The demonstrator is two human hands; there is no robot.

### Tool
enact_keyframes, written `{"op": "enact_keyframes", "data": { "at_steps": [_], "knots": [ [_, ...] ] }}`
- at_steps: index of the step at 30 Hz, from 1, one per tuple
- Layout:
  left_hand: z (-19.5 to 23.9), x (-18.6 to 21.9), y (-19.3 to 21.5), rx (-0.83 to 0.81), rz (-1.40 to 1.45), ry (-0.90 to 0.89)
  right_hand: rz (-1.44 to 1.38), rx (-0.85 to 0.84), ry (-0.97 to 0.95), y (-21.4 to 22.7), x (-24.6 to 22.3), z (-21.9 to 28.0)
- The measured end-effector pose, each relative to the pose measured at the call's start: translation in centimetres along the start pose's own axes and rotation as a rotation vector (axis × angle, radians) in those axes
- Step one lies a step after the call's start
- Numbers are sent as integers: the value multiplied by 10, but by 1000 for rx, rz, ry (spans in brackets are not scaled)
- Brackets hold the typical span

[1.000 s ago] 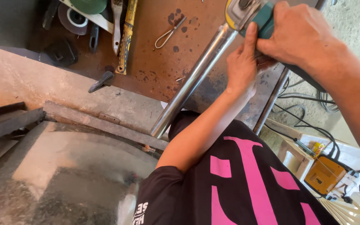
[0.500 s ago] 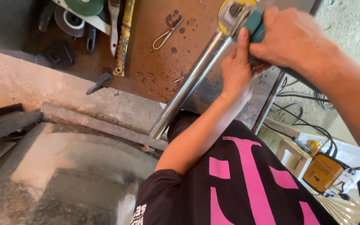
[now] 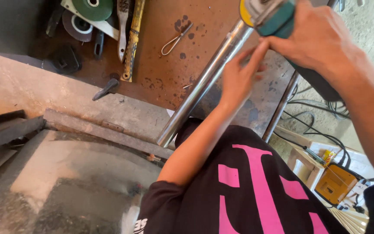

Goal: Using an angle grinder to smooth and polish metal pipes on a workbench.

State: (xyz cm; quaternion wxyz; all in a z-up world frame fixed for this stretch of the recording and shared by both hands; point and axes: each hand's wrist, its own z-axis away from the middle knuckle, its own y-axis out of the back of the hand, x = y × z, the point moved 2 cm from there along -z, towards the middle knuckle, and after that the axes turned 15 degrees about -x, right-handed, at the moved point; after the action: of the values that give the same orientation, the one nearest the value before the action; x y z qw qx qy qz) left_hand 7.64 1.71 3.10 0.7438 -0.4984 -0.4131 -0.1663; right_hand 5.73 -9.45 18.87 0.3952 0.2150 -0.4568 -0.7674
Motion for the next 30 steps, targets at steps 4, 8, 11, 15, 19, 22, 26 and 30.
{"op": "enact_keyframes", "data": {
  "at_steps": [4, 8, 11, 15, 19, 22, 26, 30],
  "knots": [
    [39, 15, 79, 372, -1050, -292, -184, 236, 125, -18, 36, 23],
    [19, -25, 143, -153, -848, 300, -530, 232, 93, -31, 46, 46],
    [10, -19, 154, -373, -696, 413, -744, 243, 187, -52, 71, 59],
    [25, 35, 118, -437, -450, 535, -1145, 256, 202, -48, 83, 86],
    [27, 73, 83, -350, -693, 601, -1183, 310, 227, -59, 105, 105],
    [32, 80, 78, -266, -630, 549, -943, 317, 153, -82, 124, 119],
    [35, 106, 67, -277, -809, 495, -967, 355, 36, -97, 127, 135],
    [44, 124, 57, -263, -1145, 389, -978, 346, 22, -109, 125, 143]
  ]
}}
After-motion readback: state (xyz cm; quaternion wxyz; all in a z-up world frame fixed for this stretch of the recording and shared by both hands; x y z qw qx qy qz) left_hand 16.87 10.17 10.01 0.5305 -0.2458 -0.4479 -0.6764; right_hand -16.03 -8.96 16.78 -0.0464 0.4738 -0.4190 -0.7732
